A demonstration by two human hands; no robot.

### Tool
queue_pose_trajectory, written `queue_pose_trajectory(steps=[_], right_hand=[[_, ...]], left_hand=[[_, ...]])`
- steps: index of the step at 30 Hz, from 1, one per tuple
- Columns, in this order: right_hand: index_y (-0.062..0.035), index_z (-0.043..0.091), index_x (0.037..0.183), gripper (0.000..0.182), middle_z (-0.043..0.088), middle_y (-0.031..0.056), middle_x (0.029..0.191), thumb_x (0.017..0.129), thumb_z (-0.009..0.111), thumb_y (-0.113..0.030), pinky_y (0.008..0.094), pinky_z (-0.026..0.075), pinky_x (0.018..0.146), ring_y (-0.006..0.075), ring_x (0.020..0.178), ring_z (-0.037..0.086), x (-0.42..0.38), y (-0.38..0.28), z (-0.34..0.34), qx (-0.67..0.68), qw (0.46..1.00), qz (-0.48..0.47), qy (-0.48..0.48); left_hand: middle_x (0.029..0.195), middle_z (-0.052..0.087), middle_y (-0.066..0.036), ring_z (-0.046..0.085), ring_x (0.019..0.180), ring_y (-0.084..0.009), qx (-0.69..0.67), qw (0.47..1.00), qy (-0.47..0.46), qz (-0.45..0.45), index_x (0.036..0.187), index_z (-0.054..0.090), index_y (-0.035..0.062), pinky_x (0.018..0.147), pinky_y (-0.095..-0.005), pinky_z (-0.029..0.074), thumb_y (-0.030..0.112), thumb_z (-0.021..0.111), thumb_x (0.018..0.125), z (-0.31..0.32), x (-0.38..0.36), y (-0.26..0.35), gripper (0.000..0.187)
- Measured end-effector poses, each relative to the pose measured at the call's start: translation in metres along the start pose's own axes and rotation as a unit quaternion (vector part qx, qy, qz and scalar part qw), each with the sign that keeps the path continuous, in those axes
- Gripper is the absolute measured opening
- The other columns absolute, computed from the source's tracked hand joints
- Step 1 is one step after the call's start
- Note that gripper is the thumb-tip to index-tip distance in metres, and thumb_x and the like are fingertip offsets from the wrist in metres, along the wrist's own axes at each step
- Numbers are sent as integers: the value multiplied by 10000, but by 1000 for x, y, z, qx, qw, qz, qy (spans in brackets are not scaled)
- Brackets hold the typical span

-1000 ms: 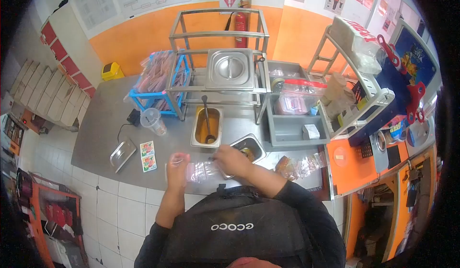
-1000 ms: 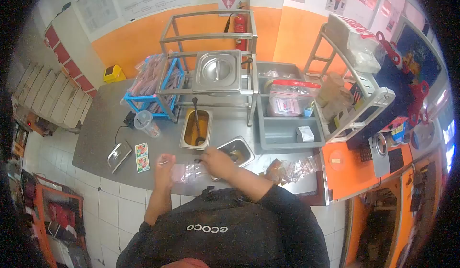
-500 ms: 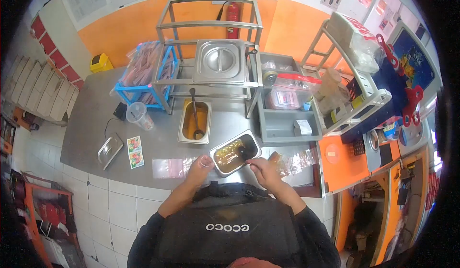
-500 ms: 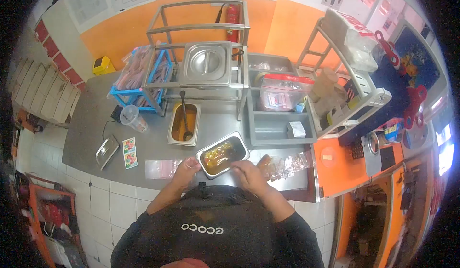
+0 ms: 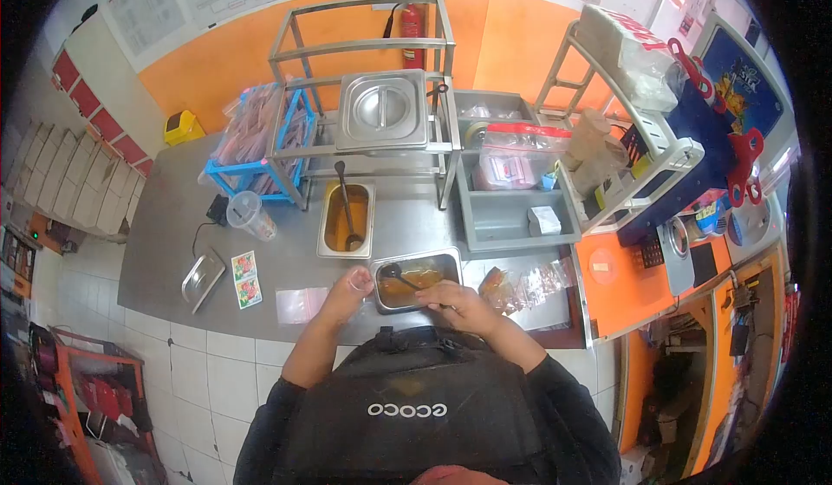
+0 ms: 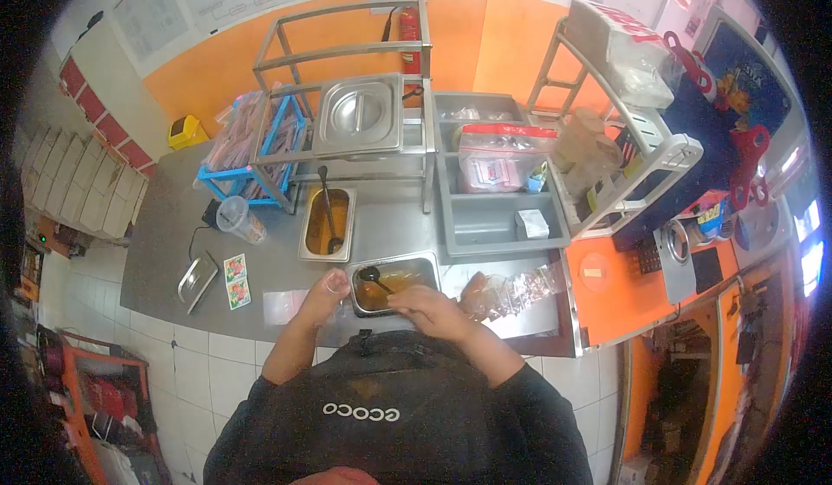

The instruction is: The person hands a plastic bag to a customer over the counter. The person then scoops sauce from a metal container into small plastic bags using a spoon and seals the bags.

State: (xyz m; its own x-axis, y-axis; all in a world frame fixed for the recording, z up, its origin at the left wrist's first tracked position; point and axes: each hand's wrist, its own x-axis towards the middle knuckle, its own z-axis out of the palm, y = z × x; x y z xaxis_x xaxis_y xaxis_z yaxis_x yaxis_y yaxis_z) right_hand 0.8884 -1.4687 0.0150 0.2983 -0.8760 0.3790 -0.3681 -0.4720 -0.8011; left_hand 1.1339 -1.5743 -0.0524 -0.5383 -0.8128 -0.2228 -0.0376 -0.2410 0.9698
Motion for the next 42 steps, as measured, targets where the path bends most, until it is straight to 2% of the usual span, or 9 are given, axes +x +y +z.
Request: queue_pose_trajectory(steps=[3, 9, 12, 18, 24, 27, 33, 36, 42], right_hand=[[-32, 620, 1008, 189, 630, 121, 970, 838, 552, -78, 367, 461, 831, 304, 932, 580, 1, 2, -5, 2, 995, 16, -96], [-47, 604, 1021, 274, 608, 108, 1011, 760, 540, 6, 365, 452, 840, 290, 939, 567, 8, -28, -17, -20, 994, -88, -58], [-56, 595, 1039, 336, 595, 109, 1030, 719, 532, 29, 373, 456, 831, 285, 934, 564, 10, -45, -24, -53, 987, -46, -145], [-72, 590, 1055, 349, 604, 117, 941, 727, 523, 28, 374, 474, 792, 297, 891, 572, 12, -49, -17, -83, 996, -33, 29], [-72, 560, 1111, 386, 592, 110, 881, 732, 550, -2, 377, 486, 731, 292, 824, 579, 21, -58, -17, -111, 980, -62, -154], [-76, 558, 1116, 398, 584, 105, 881, 724, 557, -9, 382, 484, 729, 292, 806, 576, 22, -61, -17, -138, 987, -67, -38], [-118, 584, 1114, 411, 586, 108, 1000, 717, 538, -24, 382, 491, 778, 297, 861, 586, 20, -50, -11, -90, 978, -64, -178], [-73, 569, 1109, 407, 588, 129, 936, 707, 550, -15, 378, 484, 741, 289, 874, 575, 20, -57, -20, -132, 985, -86, -69], [-103, 596, 1100, 416, 598, 127, 925, 702, 518, -13, 382, 488, 768, 303, 857, 580, 19, -47, -14, -90, 972, -58, -210]], left_hand=[[822, 461, 43, 454, 814, -78, -15, 1000, 10, -14, 876, 478, 96, 762, -229, 380, 1, 559, 815, 3, -2, 8, 138], [819, 473, 42, 466, 806, -83, -7, 1000, 18, -13, 889, 487, 96, 752, -231, 389, 3, 563, 809, 3, -1, 5, 144], [780, 482, 34, 483, 758, -83, 7, 999, 39, -9, 856, 483, 86, 705, -232, 414, 2, 551, 819, 9, -3, 13, 115], [785, 485, 34, 483, 755, -84, 5, 999, 44, 0, 858, 481, 89, 709, -230, 411, 2, 549, 819, 9, -3, 9, 117], [788, 496, 29, 489, 758, -81, -46, 998, 31, 21, 860, 482, 93, 703, -229, 410, 12, 550, 823, 8, -2, 4, 112], [781, 500, 27, 491, 744, -82, -17, 999, 48, 8, 856, 483, 96, 689, -230, 411, 18, 553, 824, 4, 1, -6, 109], [772, 508, 23, 495, 729, -87, -33, 998, 48, 20, 854, 484, 88, 677, -230, 412, 22, 555, 825, 4, 4, -11, 101], [772, 510, 21, 495, 730, -88, -38, 997, 63, 4, 856, 483, 85, 682, -228, 414, 16, 554, 823, 11, -3, 3, 104], [770, 509, 17, 493, 730, -91, -68, 996, 47, 17, 862, 495, 81, 693, -228, 417, 16, 567, 815, 9, 0, -2, 108]])
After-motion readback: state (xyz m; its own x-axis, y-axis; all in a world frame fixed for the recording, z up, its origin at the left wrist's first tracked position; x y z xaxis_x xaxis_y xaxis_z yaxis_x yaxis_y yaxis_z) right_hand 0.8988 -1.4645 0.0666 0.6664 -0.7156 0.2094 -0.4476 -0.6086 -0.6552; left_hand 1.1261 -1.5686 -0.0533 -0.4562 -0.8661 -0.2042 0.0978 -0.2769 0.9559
